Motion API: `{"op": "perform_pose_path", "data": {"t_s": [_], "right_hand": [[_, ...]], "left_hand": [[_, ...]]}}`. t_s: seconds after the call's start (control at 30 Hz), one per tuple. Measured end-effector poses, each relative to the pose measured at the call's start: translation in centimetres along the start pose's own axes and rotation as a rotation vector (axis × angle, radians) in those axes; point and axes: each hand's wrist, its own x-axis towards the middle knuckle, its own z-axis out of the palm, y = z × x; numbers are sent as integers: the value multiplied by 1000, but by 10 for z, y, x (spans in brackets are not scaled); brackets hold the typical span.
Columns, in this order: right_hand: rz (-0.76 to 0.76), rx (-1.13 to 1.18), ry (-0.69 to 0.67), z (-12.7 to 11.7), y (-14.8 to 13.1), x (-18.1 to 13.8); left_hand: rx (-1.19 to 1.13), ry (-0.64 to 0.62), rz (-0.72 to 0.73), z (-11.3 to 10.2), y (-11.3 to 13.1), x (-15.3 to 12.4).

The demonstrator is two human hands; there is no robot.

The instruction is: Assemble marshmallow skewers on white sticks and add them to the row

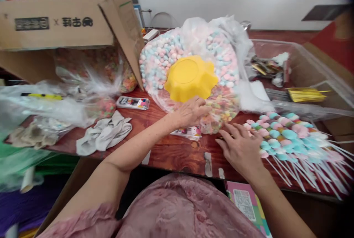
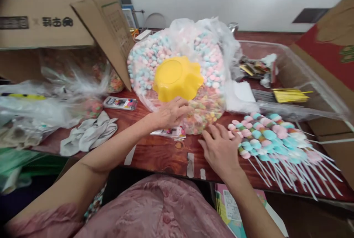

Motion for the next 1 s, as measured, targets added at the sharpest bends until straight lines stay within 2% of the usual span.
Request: {"op": "perform_pose_path", "data": {"t_s": [0.1,0.17,0.27,0.37,0.47,0.57,0.67,0.73,0.77,0.83,0.93,1.0], "right_hand": [[-37,90,188,-7,0,-7],[-64,169,286,-6,-3,-15],[-136,302,304,4,-18,-23],[-209,406,250,14,-42,-20],[-247,474,230,13,-64,-6],[-241,493,239,3,-81,5],[-221,482,246,-11,-87,0],[-193,470,252,-17,-79,-12],[-156,445,257,-19,-70,-20],[-35,345,287,-23,-41,-41],[184,123,378,-32,24,-76],[268,30,470,-40,67,-93]], "left_hand": [[-12,-55,-175,-29,10,-60],[-2,-119,-394,-41,22,-110],[54,-216,-731,-41,44,-177],[117,-253,-913,-30,65,-208],[106,-135,-884,-25,70,-197],[88,-65,-664,-21,60,-155],[81,-176,-374,-4,50,-108],[106,-260,-261,14,46,-89],[129,-278,-232,23,44,-84],[220,-233,-222,39,37,-82],[265,-141,-169,51,25,-87],[284,-53,-134,52,22,-90]]}}
